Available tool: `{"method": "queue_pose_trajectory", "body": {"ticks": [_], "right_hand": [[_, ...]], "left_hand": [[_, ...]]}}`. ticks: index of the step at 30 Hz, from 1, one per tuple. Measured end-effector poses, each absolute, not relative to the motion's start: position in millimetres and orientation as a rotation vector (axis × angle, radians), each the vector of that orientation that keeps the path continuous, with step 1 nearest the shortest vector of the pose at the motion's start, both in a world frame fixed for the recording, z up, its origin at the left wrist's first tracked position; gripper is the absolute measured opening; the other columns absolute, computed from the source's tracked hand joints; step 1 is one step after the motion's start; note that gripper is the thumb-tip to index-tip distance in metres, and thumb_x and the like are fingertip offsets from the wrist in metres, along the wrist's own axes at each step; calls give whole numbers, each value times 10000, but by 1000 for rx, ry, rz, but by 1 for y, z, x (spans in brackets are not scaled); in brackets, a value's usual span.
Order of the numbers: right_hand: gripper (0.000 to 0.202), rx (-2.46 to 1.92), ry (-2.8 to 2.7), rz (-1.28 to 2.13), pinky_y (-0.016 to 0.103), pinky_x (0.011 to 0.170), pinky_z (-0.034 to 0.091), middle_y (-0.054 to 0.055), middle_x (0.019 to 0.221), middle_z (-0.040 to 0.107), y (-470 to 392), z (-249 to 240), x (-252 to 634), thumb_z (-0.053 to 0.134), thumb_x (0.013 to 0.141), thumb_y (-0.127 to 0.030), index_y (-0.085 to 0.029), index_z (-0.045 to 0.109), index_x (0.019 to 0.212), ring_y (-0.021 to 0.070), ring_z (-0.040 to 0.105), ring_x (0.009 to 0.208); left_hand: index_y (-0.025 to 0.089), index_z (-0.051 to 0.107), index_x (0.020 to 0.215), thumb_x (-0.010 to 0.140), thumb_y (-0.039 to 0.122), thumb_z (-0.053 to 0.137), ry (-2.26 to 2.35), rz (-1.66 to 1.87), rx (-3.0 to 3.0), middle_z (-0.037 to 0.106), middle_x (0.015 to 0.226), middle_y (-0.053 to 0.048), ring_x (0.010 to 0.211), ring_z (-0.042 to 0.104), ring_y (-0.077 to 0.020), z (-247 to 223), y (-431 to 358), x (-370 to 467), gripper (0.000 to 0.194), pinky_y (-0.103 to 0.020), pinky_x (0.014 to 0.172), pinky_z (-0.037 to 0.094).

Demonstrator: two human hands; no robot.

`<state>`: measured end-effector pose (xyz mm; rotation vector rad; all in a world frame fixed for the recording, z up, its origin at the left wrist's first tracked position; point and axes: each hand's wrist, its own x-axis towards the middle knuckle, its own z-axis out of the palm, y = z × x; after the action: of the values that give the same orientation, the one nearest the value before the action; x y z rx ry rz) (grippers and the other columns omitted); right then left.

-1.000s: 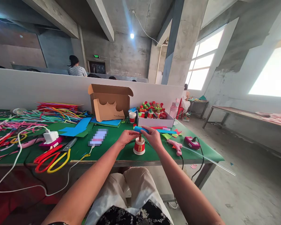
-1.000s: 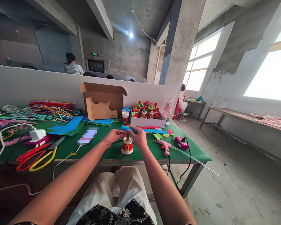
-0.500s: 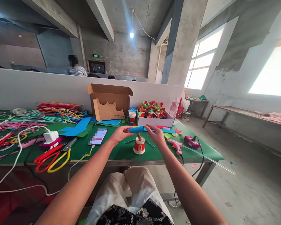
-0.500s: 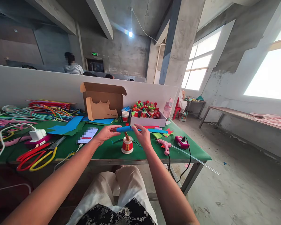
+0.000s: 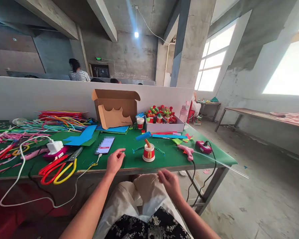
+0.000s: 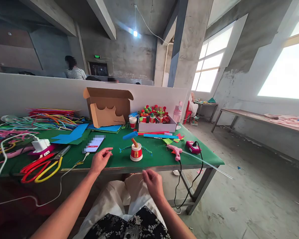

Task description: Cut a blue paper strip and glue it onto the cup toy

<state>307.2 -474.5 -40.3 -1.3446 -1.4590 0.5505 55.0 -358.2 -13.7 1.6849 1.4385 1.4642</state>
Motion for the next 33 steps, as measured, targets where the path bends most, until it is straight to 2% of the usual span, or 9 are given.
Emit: {"method": "queue_pose_trajectory", "body": {"ticks": [4, 7, 9, 11, 14, 20, 26, 29, 33], "right_hand": [[351, -1339, -1498, 577, 281, 511, 483, 13, 581, 623, -482, -57, 304, 495, 885, -524, -230, 648, 770, 178, 577, 504], [252, -1350, -1508, 221, 364, 734, 536, 69, 856, 702, -460, -28, 307, 546, 873, -431, -238, 665, 982, 233, 649, 776], [358, -1397, -1604, 52, 439, 905, 491, 118, 1105, 685, -437, 0, 308, 635, 826, -424, -236, 635, 1130, 289, 613, 1049], [557, -1514, -1759, -2, 476, 973, 439, 140, 1205, 652, -413, 25, 305, 732, 740, -456, -222, 596, 1227, 328, 566, 1155], [711, -1690, -1990, 89, 475, 995, 388, 151, 1182, 666, -385, 45, 296, 811, 641, -481, -196, 578, 1249, 345, 578, 1139], [319, -1755, -2031, 255, 379, 855, 399, 38, 860, 694, -363, 47, 290, 762, 695, -426, -219, 618, 890, 252, 631, 856], [294, -1424, -1864, 438, 330, 752, 442, -20, 773, 667, -311, 53, 290, 818, 616, -356, -234, 603, 776, 220, 618, 782], [302, -1199, -1728, 614, 332, 771, 492, 13, 875, 703, -274, 55, 281, 823, 624, -309, -215, 640, 846, 232, 658, 838], [548, -1194, -1635, 648, 385, 877, 503, 70, 1037, 696, -239, 50, 275, 863, 572, -309, -189, 631, 1053, 271, 657, 976]], "left_hand": [[239, 700, 886, 726, 343, 515, 1493, 1436, 1762, 695, 650, -21, 595, 621, -198, -20, -364, 63, 266, -299, 619, 457], [249, 705, 899, 734, 307, 502, 1539, 1402, 1801, 696, 658, -17, 589, 614, -194, -19, -364, 64, 268, -292, 610, 445], [250, 709, 917, 743, 296, 493, 1572, 1373, 1819, 701, 678, -20, 596, 614, -192, -18, -364, 65, 281, -287, 603, 438], [246, 711, 937, 751, 293, 488, 1593, 1342, 1836, 706, 699, -25, 617, 620, -195, -18, -364, 65, 295, -285, 606, 439], [236, 711, 965, 758, 299, 485, 1595, 1300, 1860, 708, 714, -27, 640, 629, -198, -18, -365, 64, 314, -288, 625, 457], [220, 708, 973, 781, 390, 496, 1491, 1321, 1735, 712, 719, -28, 645, 648, -195, -14, -362, 58, 332, -294, 639, 504], [210, 699, 1018, 787, 473, 538, 1419, 1491, 1630, 719, 780, -39, 688, 644, -184, 36, -290, 68, 385, -288, 648, 502], [166, 678, 1013, 724, 534, 585, 1299, 1622, 1464, 696, 757, -44, 634, 597, -157, 61, -233, 82, 477, -277, 612, 486], [145, 657, 958, 654, 558, 622, 1192, 1736, 1253, 655, 736, -32, 604, 558, -135, 55, -182, 95, 514, -267, 574, 462]]}}
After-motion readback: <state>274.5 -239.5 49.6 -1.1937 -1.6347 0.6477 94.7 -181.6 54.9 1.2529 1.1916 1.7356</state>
